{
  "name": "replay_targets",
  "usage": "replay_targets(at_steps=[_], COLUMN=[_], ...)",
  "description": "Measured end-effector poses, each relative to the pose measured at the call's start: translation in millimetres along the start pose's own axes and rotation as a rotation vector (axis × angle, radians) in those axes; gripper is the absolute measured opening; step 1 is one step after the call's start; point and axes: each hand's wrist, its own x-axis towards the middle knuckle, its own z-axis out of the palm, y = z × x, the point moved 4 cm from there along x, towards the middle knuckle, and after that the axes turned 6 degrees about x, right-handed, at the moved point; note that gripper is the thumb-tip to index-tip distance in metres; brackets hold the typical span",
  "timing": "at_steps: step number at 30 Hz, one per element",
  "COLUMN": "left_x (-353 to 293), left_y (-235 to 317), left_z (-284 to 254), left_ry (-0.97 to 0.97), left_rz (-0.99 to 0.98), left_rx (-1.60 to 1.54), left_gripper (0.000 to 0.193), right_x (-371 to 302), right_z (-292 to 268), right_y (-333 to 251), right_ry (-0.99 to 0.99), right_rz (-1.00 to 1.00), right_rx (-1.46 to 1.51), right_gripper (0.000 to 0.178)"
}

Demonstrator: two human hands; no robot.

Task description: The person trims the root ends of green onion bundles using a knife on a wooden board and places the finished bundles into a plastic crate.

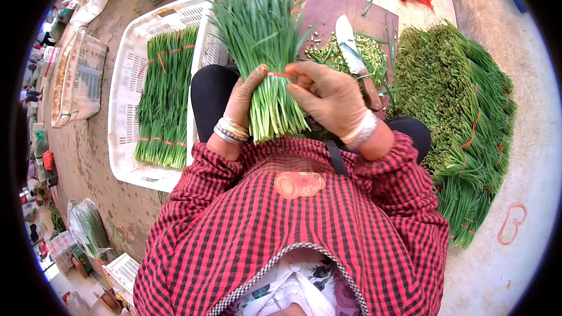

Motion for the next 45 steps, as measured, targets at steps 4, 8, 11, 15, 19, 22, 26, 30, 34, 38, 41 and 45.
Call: replay_targets(at_steps=[4, 8, 11, 15, 19, 22, 26, 30, 34, 38, 41, 45], left_x=[-4, -10, -17, -21, -30, -21, -47, -75, -100, -94, -63, 3], left_y=[-9, -17, -17, -15, -6, 8, 98, 193, 249, 249, 207, 59], left_z=[12, 21, 30, 31, 28, 18, -26, -104, -170, -229, -251, -317], left_ry=[-0.079, -0.166, -0.182, -0.173, -0.218, -0.201, 0.092, 0.279, 0.363, 0.578, 0.546, 0.369], left_rz=[0.057, -0.016, -0.087, -0.127, -0.166, -0.057, 0.128, 0.345, 0.44, 0.518, 0.353, -0.105], left_rx=[0.067, 0.095, 0.101, 0.137, 0.072, 0.03, -0.045, 0.063, 0.108, 0.249, 0.378, 0.459], left_gripper=[0.034, 0.043, 0.044, 0.047, 0.049, 0.042, 0.035, 0.029, 0.028, 0.027, 0.051, 0.075], right_x=[27, 40, 39, 42, 50, 31, -8, -45, -58, -55, -51, -38], right_z=[16, 8, -5, -15, -49, -111, -156, -178, -175, -144, -122, -101], right_y=[-14, 8, 19, 35, 51, 80, 110, 116, 123, 128, 135, 150], right_ry=[0.053, 0.134, 0.195, 0.273, 0.499, 0.604, 0.51, 0.414, 0.408, 0.3, 0.169, 0.026], right_rz=[-0.077, 0.012, 0.069, 0.03, 0.206, 0.217, 0.4, 0.564, 0.64, 0.741, 0.813, 0.894], right_rx=[-0.55, -0.573, -0.51, -0.387, -0.009, 0.084, 0.169, 0.16, 0.112, 0.122, -0.002, -0.097], right_gripper=[0.037, 0.029, 0.025, 0.017, 0.016, 0.023, 0.041, 0.027, 0.025, 0.025, 0.026, 0.026])
